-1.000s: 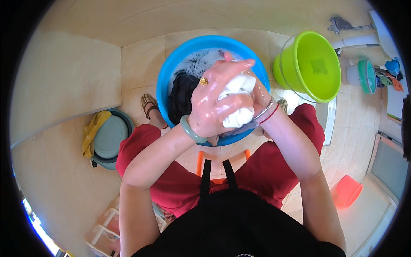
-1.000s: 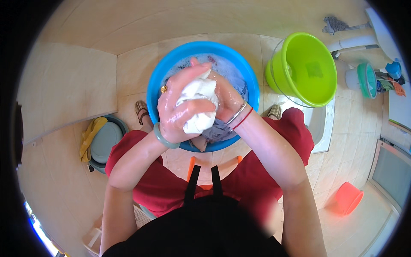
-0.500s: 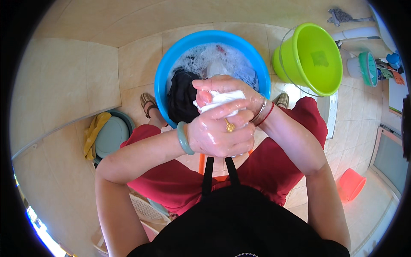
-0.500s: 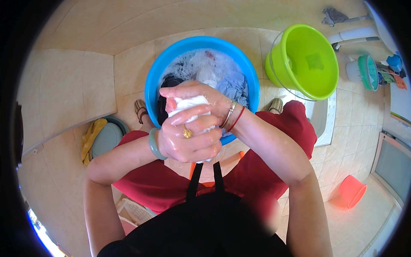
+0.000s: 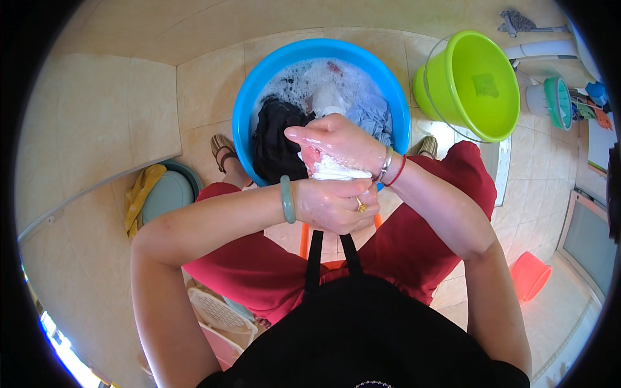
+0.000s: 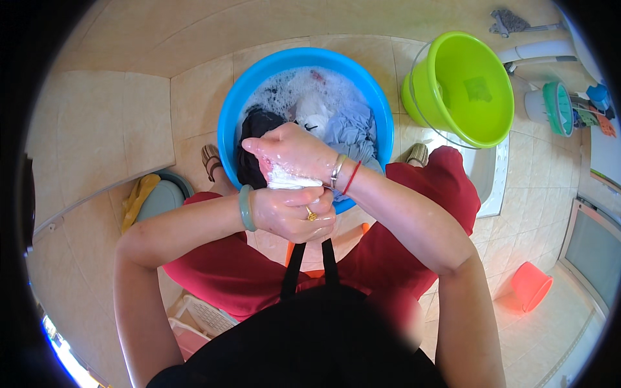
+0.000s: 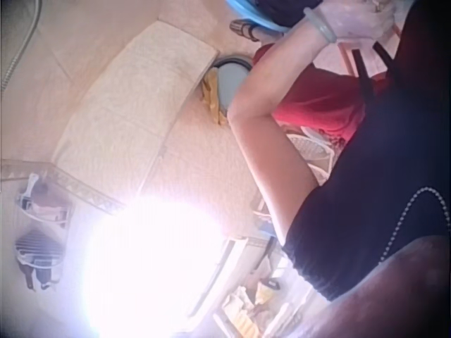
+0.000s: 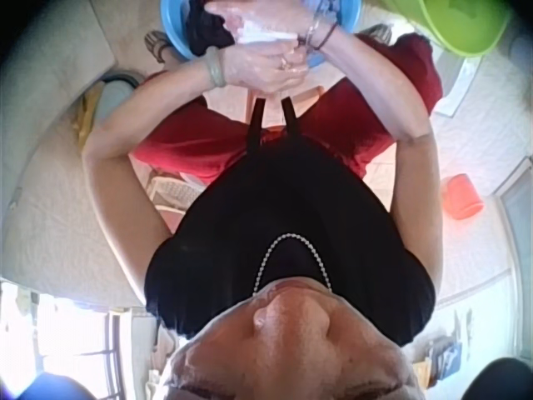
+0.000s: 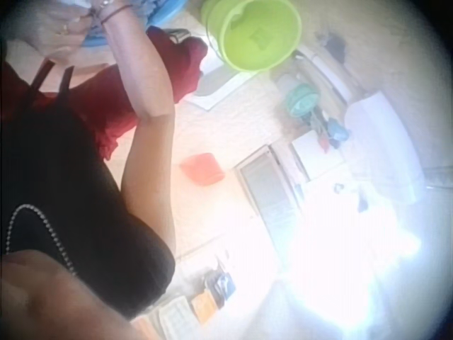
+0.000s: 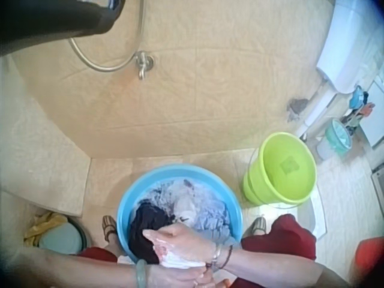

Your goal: The person sits on a small stool and hand-washes a white cloth in a blue basin filled with soapy water. They repeatedly scrub, wring, and rinse the cloth by hand, occasionally lifting it to inspect it before submerging it again.

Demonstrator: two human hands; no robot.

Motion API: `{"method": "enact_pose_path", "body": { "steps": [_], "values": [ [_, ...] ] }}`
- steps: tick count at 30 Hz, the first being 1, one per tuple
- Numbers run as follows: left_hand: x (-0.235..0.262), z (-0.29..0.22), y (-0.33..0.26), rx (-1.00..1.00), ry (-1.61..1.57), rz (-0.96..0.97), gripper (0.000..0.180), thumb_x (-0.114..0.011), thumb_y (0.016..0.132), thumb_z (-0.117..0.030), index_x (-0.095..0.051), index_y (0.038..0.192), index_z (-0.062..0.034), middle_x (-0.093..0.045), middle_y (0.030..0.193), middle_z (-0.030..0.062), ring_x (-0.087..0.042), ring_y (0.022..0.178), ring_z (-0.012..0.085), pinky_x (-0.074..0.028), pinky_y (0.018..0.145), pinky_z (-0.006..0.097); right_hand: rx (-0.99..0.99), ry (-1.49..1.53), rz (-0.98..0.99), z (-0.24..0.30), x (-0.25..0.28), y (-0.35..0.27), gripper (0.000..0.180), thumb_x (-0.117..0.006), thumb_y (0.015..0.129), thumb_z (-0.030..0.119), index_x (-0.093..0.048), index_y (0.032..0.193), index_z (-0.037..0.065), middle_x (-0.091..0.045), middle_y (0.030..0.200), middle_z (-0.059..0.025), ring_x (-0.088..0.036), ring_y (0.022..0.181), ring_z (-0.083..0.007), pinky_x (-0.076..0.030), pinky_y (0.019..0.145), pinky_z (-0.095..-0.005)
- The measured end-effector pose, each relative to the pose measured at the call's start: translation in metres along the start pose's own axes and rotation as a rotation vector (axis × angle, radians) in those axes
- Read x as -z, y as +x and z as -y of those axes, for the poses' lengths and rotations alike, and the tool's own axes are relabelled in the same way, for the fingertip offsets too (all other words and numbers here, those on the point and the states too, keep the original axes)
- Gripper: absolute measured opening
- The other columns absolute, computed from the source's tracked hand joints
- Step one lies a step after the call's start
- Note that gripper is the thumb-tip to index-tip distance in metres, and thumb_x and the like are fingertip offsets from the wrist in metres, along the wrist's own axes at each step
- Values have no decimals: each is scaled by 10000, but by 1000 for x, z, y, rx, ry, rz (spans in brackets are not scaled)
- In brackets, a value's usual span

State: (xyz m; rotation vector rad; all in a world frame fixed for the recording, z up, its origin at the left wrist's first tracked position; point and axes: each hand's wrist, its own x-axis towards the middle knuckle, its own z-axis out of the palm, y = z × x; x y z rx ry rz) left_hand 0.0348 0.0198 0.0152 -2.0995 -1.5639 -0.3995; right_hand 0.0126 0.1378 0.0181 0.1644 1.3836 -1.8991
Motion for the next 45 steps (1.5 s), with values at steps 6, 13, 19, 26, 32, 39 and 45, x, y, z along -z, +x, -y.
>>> {"method": "enact_pose_path", "body": {
  "steps": [6,13,19,26,32,39,45],
  "values": [
    [-14,-3,-9,-100,39,116,142,-568,675,-188,-464,658,-93,-465,739,34,-542,810,177,-425,821,297,55,-180,-73,-16,3,11,482,-520,913,367,-562,584,17,-575,555,-51,-532,487,-131,-442,493,-301],
    [-23,1,-21,-32,-21,178,102,-599,680,-161,-561,763,-114,-529,834,27,-551,866,197,-405,862,293,-9,15,-224,-32,19,27,474,-521,915,384,-609,639,8,-630,629,-94,-607,572,-151,-486,549,-287],
    [-3,33,-30,1195,-525,-477,410,-717,729,-138,-580,1115,-156,-584,1128,60,-533,1077,236,-400,933,384,59,757,-72,-4,35,-1,506,-576,879,486,-590,1060,14,-640,1002,-63,-631,869,-148,-521,753,-278],
    [6,46,-59,1882,-1853,-878,479,-590,901,-334,-445,1294,-103,-556,1214,41,-545,1114,167,-440,925,334,204,177,-251,9,60,-19,436,-683,826,197,-533,1188,6,-612,1075,-56,-590,994,-142,-470,863,-277],
    [-11,55,-62,1805,-2063,-1088,628,-489,901,-534,-438,1326,-75,-507,1314,76,-488,1211,214,-390,1002,367,189,560,-224,1,67,-24,436,-664,857,269,-537,1191,18,-620,1099,-68,-604,984,-155,-482,862,-291],
    [-6,55,-14,1429,-2426,-1099,714,-425,906,-578,-316,1414,-89,-388,1423,91,-392,1301,249,-351,1039,441,304,730,-228,-2,86,-33,564,-472,916,530,-532,1207,51,-611,1148,-74,-592,1046,-156,-470,911,-298],
    [-11,66,20,1656,-2040,-870,563,-570,919,-340,-364,1380,-90,-460,1359,51,-465,1232,198,-410,995,392,368,643,-345,14,98,-62,625,-457,920,539,-489,1271,22,-582,1202,-76,-561,1096,-161,-443,938,-292]
  ]
}}
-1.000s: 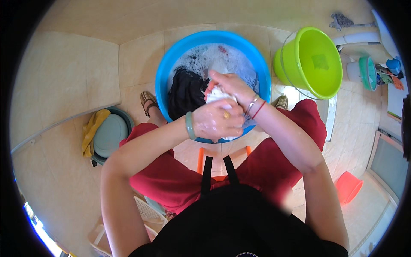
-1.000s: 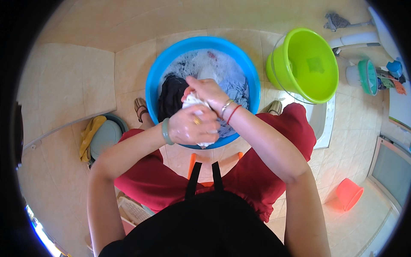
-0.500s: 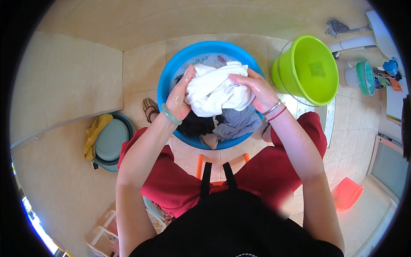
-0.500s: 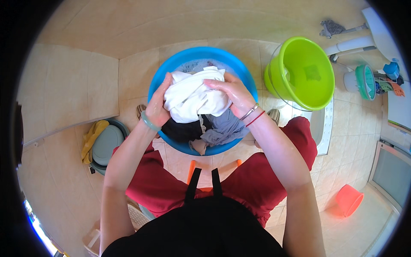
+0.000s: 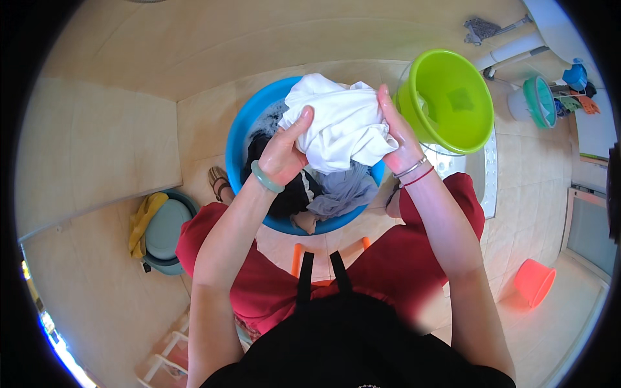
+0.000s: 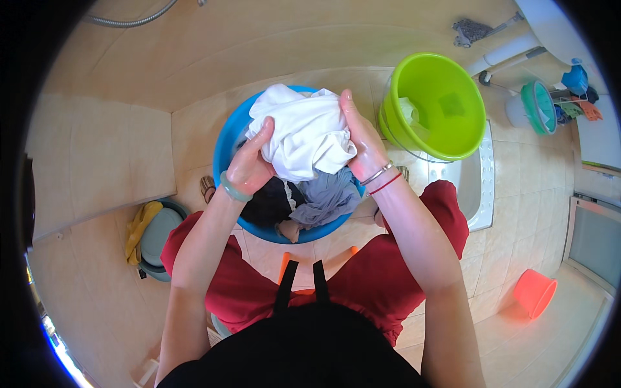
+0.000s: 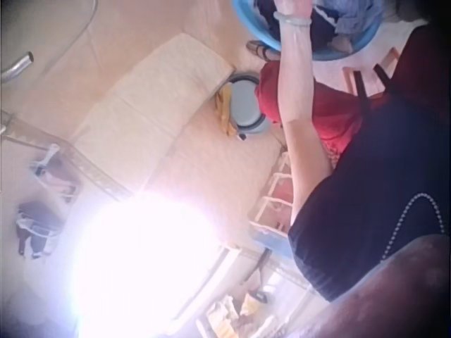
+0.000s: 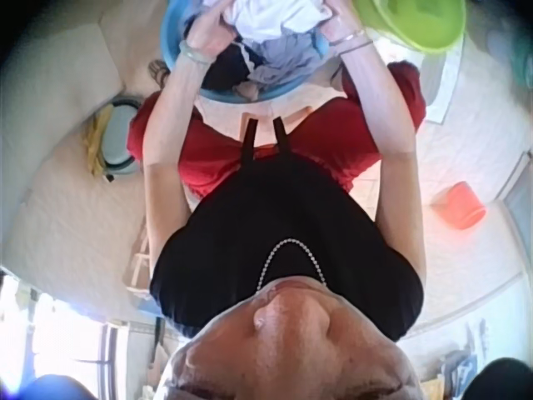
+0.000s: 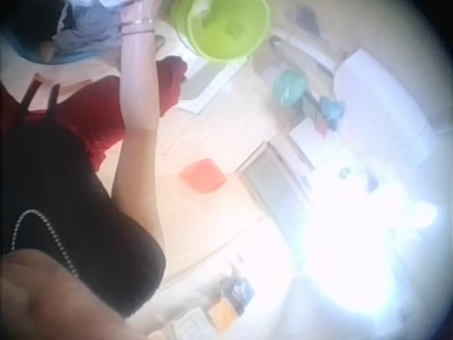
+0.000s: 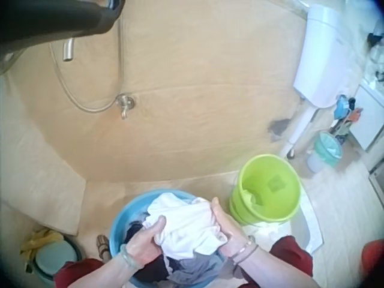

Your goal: The person sits on a small stool and hand-washes a white cloth in a blue basin filled with soapy water. They repeatedly scrub, wring, and rinse the cloth by hand, occasionally lifting it to inspect it before submerging it again.

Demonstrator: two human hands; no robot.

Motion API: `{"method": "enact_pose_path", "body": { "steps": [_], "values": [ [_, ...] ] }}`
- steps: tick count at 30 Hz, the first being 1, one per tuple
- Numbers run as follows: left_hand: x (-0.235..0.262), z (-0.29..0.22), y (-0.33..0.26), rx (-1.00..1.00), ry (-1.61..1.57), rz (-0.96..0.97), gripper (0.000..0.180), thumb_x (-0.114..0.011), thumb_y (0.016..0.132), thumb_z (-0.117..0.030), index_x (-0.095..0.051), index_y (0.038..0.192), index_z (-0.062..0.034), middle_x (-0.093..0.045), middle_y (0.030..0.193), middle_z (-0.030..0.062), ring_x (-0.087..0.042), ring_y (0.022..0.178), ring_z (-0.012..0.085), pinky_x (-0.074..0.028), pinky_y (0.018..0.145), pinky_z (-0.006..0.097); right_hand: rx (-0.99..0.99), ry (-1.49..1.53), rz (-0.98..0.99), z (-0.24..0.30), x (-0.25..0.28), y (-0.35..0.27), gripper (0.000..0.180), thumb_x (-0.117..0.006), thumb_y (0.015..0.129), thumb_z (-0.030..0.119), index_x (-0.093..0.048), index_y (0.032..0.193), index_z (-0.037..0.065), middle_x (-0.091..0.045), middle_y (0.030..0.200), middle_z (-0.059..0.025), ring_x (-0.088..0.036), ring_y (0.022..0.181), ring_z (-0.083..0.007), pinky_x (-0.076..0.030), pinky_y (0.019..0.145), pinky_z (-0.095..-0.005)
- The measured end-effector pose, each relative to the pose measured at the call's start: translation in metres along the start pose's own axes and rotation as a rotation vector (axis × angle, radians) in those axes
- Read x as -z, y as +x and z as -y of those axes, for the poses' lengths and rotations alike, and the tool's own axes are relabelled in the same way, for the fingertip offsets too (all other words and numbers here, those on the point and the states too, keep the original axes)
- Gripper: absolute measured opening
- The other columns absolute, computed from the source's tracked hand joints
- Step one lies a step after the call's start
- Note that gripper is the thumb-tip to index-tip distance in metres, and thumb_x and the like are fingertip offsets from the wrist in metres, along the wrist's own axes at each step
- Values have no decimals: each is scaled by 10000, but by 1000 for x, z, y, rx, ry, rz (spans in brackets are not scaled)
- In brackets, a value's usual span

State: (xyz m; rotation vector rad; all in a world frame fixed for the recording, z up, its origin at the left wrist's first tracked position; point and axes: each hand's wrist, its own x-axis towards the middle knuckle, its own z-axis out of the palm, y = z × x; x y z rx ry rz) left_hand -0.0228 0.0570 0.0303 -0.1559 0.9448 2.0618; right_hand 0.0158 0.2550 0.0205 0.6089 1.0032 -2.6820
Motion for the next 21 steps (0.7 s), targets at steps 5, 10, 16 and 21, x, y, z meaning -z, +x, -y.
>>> {"method": "enact_pose_path", "body": {
  "steps": [5,10,16,21],
  "values": [
    [-24,4,8,-69,1,47,605,-494,930,-451,-333,1401,-108,-436,1379,54,-426,1267,210,-376,1027,412,120,-28,-28,25,-8,-27,644,-447,928,531,-466,1283,-6,-567,1220,-92,-555,1109,-170,-445,939,-297],
    [-48,-2,4,-72,25,55,652,-411,932,-531,-292,1421,-116,-388,1417,60,-372,1313,231,-337,1057,436,126,82,85,38,-1,-40,628,-436,938,518,-454,1290,-2,-563,1224,-102,-570,1093,-180,-461,931,-312],
    [-62,-8,1,-81,39,57,663,-358,937,-558,-285,1429,-120,-377,1430,64,-366,1320,236,-321,1066,439,143,160,146,47,2,-46,573,-459,942,484,-470,1268,14,-577,1201,-103,-578,1080,-184,-471,923,-320],
    [-70,-12,-4,-62,-28,106,661,-339,940,-564,-309,1421,-113,-390,1426,68,-374,1316,240,-315,1068,435,155,179,176,52,8,-49,496,-484,946,437,-507,1225,28,-597,1158,-93,-591,1045,-181,-486,898,-322]
  ]
}}
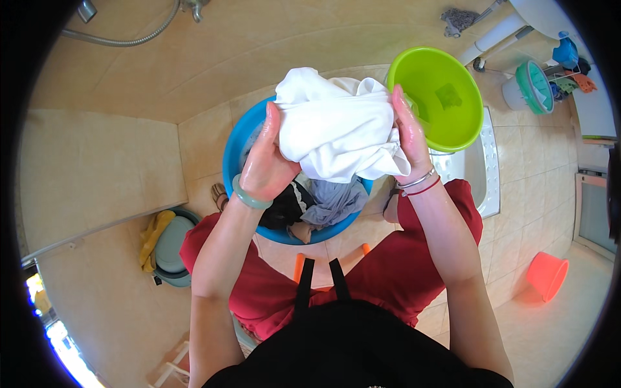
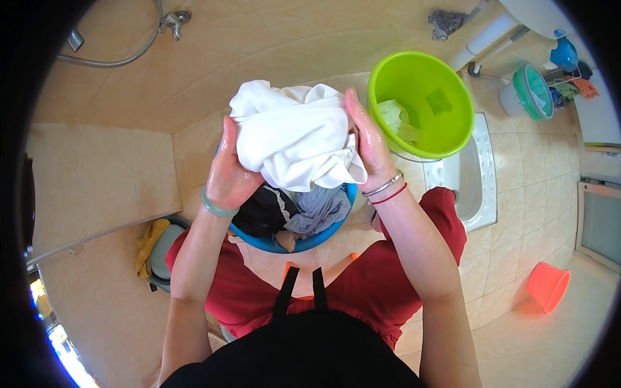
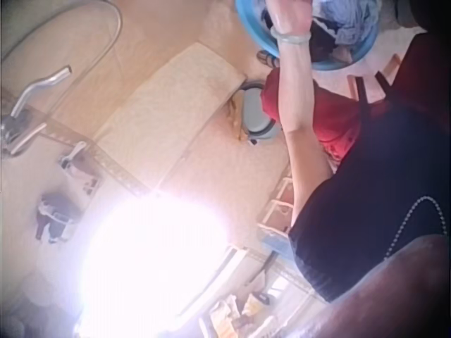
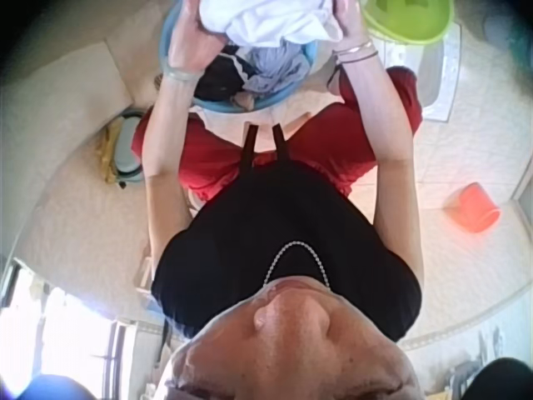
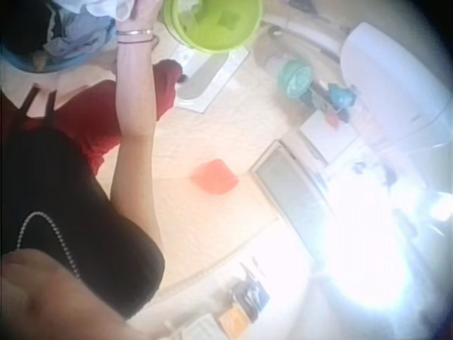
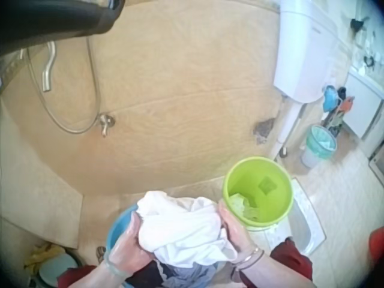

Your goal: The person sits on a small stool and hand-washes a white cloth in a blue basin filled with soapy water. They repeatedly scrub, wring, and rinse the cloth by hand, occasionally lifting it to inspect it before submerging it again.

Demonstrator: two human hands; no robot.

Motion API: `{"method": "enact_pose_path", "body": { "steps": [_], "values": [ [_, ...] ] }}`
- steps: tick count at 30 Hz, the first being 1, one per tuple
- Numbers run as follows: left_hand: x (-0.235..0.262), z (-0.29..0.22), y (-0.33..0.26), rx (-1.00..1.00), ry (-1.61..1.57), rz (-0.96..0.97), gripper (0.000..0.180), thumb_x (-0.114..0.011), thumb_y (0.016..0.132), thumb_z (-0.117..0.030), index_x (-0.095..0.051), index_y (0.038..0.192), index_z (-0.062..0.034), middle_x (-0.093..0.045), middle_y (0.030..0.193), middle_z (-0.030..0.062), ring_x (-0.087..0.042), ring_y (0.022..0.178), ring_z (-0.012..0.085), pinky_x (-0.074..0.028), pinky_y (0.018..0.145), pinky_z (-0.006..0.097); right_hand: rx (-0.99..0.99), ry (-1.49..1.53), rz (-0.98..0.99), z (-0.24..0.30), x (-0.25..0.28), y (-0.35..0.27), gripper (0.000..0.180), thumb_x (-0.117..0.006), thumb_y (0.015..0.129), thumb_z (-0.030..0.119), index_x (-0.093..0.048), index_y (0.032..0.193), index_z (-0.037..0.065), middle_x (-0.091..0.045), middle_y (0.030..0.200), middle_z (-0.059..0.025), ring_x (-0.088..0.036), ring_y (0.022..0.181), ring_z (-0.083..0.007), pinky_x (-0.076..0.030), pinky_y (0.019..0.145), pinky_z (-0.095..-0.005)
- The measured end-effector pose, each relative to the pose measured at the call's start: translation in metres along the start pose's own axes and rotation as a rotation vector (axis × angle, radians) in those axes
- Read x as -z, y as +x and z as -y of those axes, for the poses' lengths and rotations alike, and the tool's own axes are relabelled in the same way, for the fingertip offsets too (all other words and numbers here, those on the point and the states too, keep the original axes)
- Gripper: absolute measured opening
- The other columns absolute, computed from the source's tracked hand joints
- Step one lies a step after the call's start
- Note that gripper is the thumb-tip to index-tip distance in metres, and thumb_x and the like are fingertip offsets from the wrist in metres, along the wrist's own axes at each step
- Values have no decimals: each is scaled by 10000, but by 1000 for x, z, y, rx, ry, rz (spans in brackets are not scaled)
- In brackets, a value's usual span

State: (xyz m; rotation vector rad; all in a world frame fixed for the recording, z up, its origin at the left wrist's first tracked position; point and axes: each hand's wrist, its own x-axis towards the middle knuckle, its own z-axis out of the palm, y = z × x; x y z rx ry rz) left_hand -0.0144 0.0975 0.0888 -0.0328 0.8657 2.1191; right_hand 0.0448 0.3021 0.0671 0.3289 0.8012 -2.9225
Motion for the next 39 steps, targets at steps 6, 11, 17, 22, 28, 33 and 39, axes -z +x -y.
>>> {"method": "enact_pose_path", "body": {
  "steps": [6,11,17,22,28,33,39],
  "values": [
    [-10,-6,-5,-5,78,-24,679,-306,941,-572,-275,1434,-106,-388,1427,72,-378,1313,247,-317,1068,433,58,44,-77,1,0,-3,465,-510,940,413,-521,1212,36,-613,1104,-75,-606,999,-173,-493,881,-322],
    [-8,-7,-4,-34,135,-67,652,-309,956,-549,-302,1423,-95,-417,1404,80,-408,1287,241,-331,1053,416,57,-29,-114,3,0,-3,385,-566,914,308,-554,1181,31,-616,1083,-58,-607,972,-158,-492,846,-299],
    [16,-27,-18,-165,683,-337,580,-357,981,-477,-461,1317,-15,-553,1216,98,-529,1096,175,-405,953,297,249,-582,-90,6,-14,-3,327,-634,822,141,-621,1117,2,-625,943,2,-558,837,-72,-434,739,-204],
    [28,-51,-33,-316,888,-474,437,-480,960,-421,-636,982,-13,-611,908,18,-526,820,74,-425,727,220,513,-808,-242,20,-10,-2,177,-629,841,94,-641,993,6,-607,856,25,-514,751,-38,-417,698,-190],
    [17,-84,-53,-373,766,-607,371,-575,913,-425,-620,865,-60,-597,827,-20,-512,732,62,-418,668,222,627,-886,-298,31,-30,-3,237,-628,860,98,-577,1078,21,-608,861,-9,-539,772,-60,-429,717,-197],
    [-23,-98,-61,-309,628,-411,377,-580,905,-436,-612,933,-61,-616,840,-2,-550,773,77,-449,700,246,761,-1484,118,2,-69,-1,317,-671,836,227,-576,1079,48,-618,973,-37,-590,841,-159,-468,746,-269],
    [-42,-127,-80,-151,730,-80,395,-598,902,-392,-601,1068,-34,-638,943,9,-590,860,93,-480,771,253,285,-1056,117,-4,-94,-9,229,-642,874,251,-591,953,42,-600,909,11,-555,867,-96,-446,751,-236]
  ]
}}
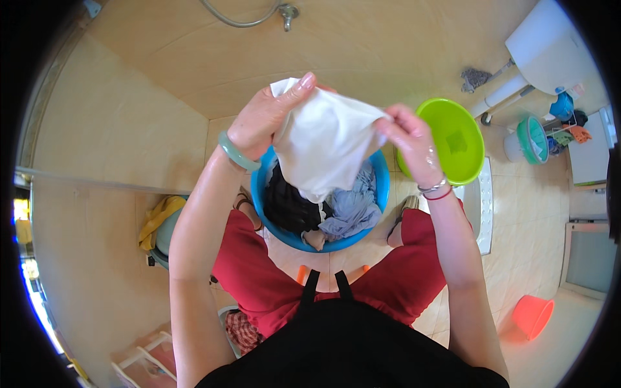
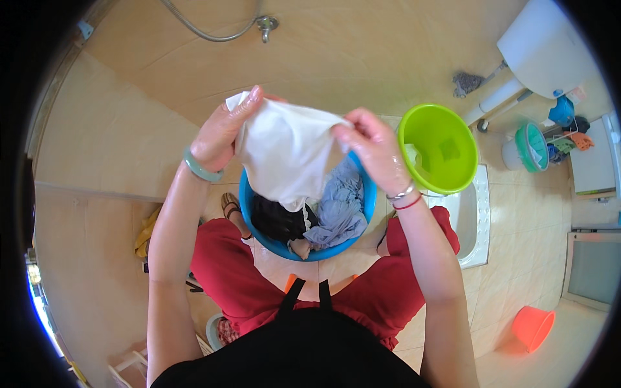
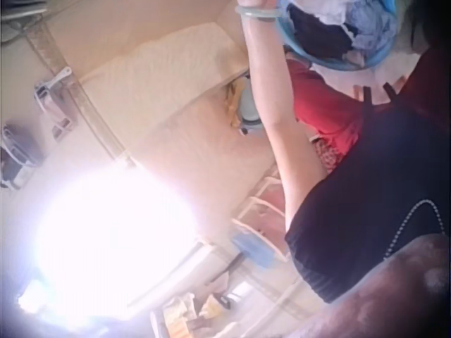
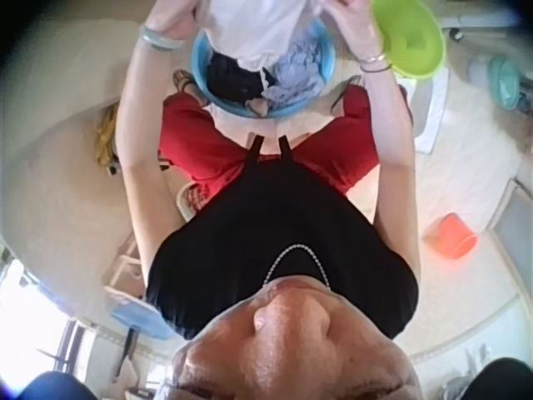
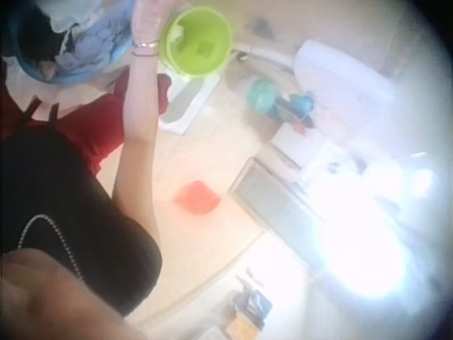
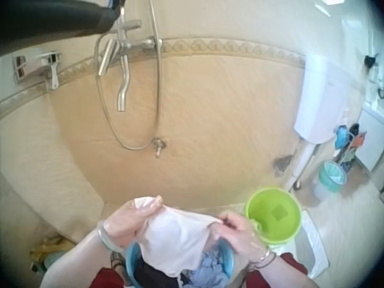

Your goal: The person sits on a small stool and hand-washes a white cloth in a blue basin filled with soapy water. They repeatedly scrub, wring, and rinse the cloth by hand, occasionally lifting it to inspect it before submerging it again.

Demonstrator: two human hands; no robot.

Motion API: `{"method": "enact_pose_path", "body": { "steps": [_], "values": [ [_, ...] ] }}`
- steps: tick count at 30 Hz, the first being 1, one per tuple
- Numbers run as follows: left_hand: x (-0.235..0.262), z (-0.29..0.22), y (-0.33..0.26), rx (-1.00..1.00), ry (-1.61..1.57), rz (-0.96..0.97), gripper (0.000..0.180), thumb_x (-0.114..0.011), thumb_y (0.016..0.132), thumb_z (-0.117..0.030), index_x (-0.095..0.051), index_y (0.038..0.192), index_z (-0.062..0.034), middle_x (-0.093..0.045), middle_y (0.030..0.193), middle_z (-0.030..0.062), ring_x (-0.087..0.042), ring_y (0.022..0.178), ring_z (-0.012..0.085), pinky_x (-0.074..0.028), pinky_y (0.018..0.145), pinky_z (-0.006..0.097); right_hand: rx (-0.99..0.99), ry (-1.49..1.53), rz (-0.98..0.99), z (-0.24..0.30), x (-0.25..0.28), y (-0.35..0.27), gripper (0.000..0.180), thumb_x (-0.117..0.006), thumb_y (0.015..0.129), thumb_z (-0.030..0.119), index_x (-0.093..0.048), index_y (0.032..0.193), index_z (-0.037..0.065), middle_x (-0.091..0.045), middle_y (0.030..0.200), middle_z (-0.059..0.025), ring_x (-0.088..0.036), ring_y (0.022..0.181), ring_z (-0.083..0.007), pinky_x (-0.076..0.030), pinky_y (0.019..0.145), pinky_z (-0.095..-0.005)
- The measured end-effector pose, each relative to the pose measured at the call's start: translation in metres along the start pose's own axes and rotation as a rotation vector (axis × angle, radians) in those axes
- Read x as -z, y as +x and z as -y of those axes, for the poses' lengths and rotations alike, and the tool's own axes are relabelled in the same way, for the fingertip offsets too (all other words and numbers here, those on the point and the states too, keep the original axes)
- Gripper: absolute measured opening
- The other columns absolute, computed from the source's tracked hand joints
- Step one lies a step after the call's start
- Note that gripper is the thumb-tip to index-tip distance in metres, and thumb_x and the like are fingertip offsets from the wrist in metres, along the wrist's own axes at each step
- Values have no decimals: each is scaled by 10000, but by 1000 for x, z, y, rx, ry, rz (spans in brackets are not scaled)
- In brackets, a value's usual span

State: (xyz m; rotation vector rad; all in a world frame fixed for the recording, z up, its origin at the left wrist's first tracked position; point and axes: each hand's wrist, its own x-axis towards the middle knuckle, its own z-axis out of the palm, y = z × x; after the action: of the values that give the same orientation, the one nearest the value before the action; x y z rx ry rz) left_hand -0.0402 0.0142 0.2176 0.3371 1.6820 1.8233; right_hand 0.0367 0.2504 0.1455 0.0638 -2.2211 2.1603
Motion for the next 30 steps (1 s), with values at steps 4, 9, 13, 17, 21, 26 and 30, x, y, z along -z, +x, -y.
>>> {"method": "enact_pose_path", "body": {
  "steps": [4,9,13,17,21,26,30],
  "values": [
    [37,11,-17,-51,42,-112,409,-659,867,-341,-600,1100,-11,-651,985,41,-602,890,110,-490,803,265,6,563,-125,32,-7,-3,126,-580,922,187,-573,964,68,-571,870,18,-533,827,-63,-430,735,-213],
    [30,30,-17,-184,-230,-264,495,-520,912,-475,-601,1063,-10,-656,1000,98,-623,882,135,-516,789,291,42,151,-159,48,-35,-6,150,-607,904,224,-594,936,78,-575,824,37,-531,713,-59,-437,656,-225],
    [21,82,15,-182,-702,217,592,-363,926,-595,-601,982,-57,-650,939,102,-625,832,161,-518,727,316,688,-452,-45,56,-123,-34,185,-677,827,247,-604,760,91,-524,671,4,-518,550,-145,-434,516,-320],
    [-47,93,15,-177,-959,-138,394,-462,939,-468,-525,772,-116,-526,694,18,-510,631,115,-421,553,292,741,-728,-163,32,-117,-5,249,-645,825,215,-560,624,96,-532,638,-100,-562,572,-288,-446,501,-383],
    [-84,64,2,-96,-709,-598,322,-465,938,-347,-494,708,-124,-476,663,-13,-460,606,86,-388,533,291,367,-700,-310,15,-81,26,205,-612,852,183,-559,690,69,-545,615,-150,-568,557,-329,-448,489,-396],
    [-36,113,2,-362,-574,-298,303,-470,922,-349,-443,728,-119,-457,687,-13,-462,652,88,-397,571,299,703,-548,-218,19,-135,-11,318,-554,903,192,-495,659,-3,-496,605,-212,-509,533,-385,-388,491,-434],
    [-78,73,-1,15,-693,-521,291,-452,937,-368,-506,798,-119,-486,716,-29,-481,685,99,-415,595,290,430,-741,-352,5,-87,30,331,-558,900,225,-497,635,37,-540,614,-198,-548,558,-373,-413,469,-442]
  ]
}}
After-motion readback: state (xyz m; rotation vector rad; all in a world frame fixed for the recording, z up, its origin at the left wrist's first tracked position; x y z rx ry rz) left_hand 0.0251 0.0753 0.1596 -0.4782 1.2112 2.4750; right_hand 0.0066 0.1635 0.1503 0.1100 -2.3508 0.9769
